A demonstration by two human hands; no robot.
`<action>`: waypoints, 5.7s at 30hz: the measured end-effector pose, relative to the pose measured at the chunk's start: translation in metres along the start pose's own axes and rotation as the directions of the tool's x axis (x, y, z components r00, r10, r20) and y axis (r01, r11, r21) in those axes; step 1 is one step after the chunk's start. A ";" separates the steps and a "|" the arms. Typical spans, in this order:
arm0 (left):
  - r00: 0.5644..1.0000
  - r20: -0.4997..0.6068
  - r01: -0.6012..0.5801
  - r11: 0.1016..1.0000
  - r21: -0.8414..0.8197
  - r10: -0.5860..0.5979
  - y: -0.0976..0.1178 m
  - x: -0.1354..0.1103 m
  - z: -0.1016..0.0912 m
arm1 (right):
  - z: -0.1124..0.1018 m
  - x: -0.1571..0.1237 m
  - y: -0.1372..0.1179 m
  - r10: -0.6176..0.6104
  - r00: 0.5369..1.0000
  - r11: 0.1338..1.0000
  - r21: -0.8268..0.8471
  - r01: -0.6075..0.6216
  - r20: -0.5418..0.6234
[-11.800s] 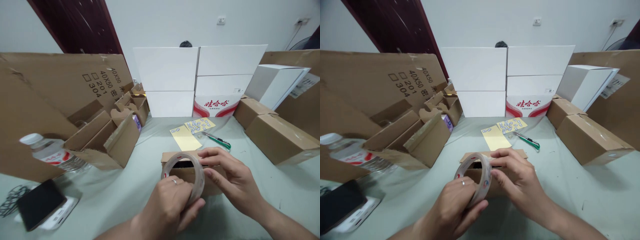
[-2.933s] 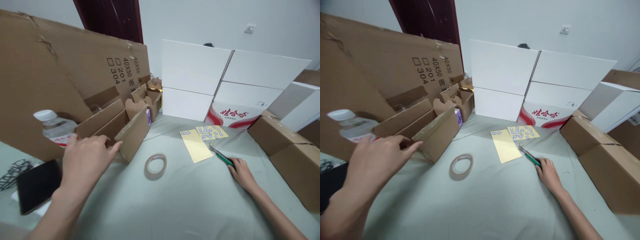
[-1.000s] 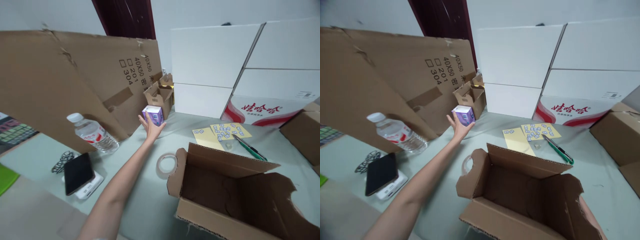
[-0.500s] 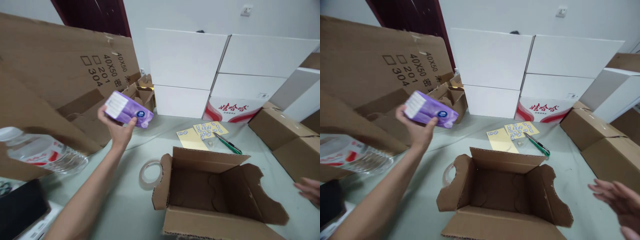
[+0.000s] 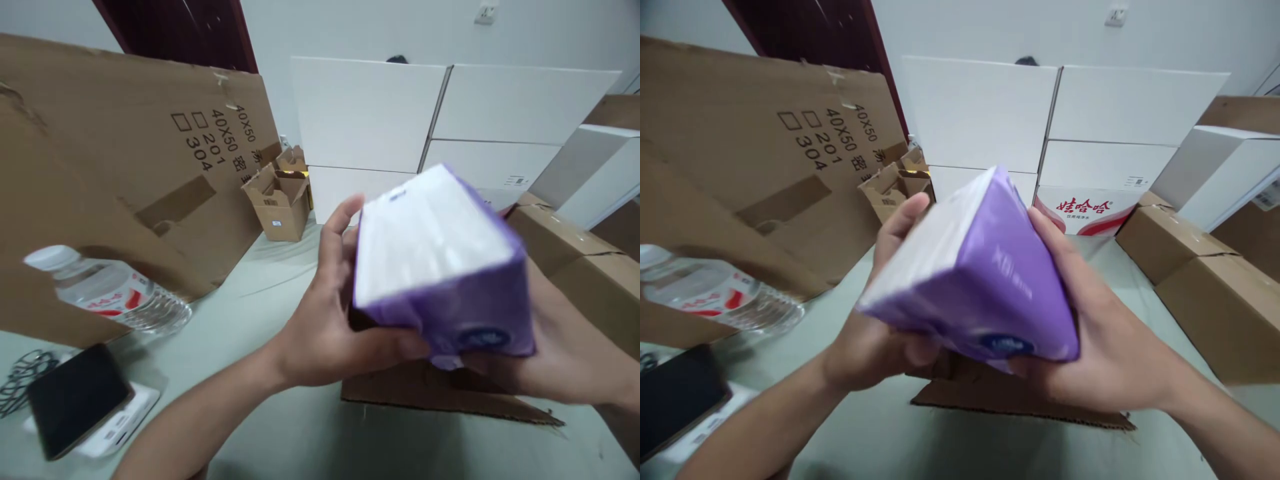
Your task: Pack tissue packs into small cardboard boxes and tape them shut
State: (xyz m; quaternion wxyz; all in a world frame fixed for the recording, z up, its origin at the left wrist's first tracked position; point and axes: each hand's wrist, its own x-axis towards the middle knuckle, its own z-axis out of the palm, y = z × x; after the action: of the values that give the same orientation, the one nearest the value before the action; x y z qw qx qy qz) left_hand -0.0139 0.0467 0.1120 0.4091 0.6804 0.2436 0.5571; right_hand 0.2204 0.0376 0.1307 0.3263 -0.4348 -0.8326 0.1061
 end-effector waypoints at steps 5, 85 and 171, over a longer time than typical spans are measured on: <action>0.944 -0.271 -0.163 0.981 0.107 0.186 -0.021 -0.046 -0.028 | -0.002 -0.049 0.031 -0.091 0.989 0.978 -0.177 0.112 0.119; 0.961 -0.132 0.275 0.863 0.424 -0.241 -0.080 -0.116 0.029 | 0.057 -0.041 0.036 0.034 0.954 0.999 -0.038 -0.024 0.299; 0.925 0.164 0.326 0.938 0.118 -0.343 -0.036 -0.065 0.056 | 0.046 -0.083 0.016 -0.121 0.980 0.989 0.061 0.132 -0.160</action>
State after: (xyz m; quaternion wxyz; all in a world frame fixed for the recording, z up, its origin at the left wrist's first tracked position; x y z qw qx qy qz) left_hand 0.0270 -0.0010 0.0434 0.4883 0.6944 0.3420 0.4031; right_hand 0.2356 -0.0132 0.0508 0.4119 -0.3761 -0.8261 0.0803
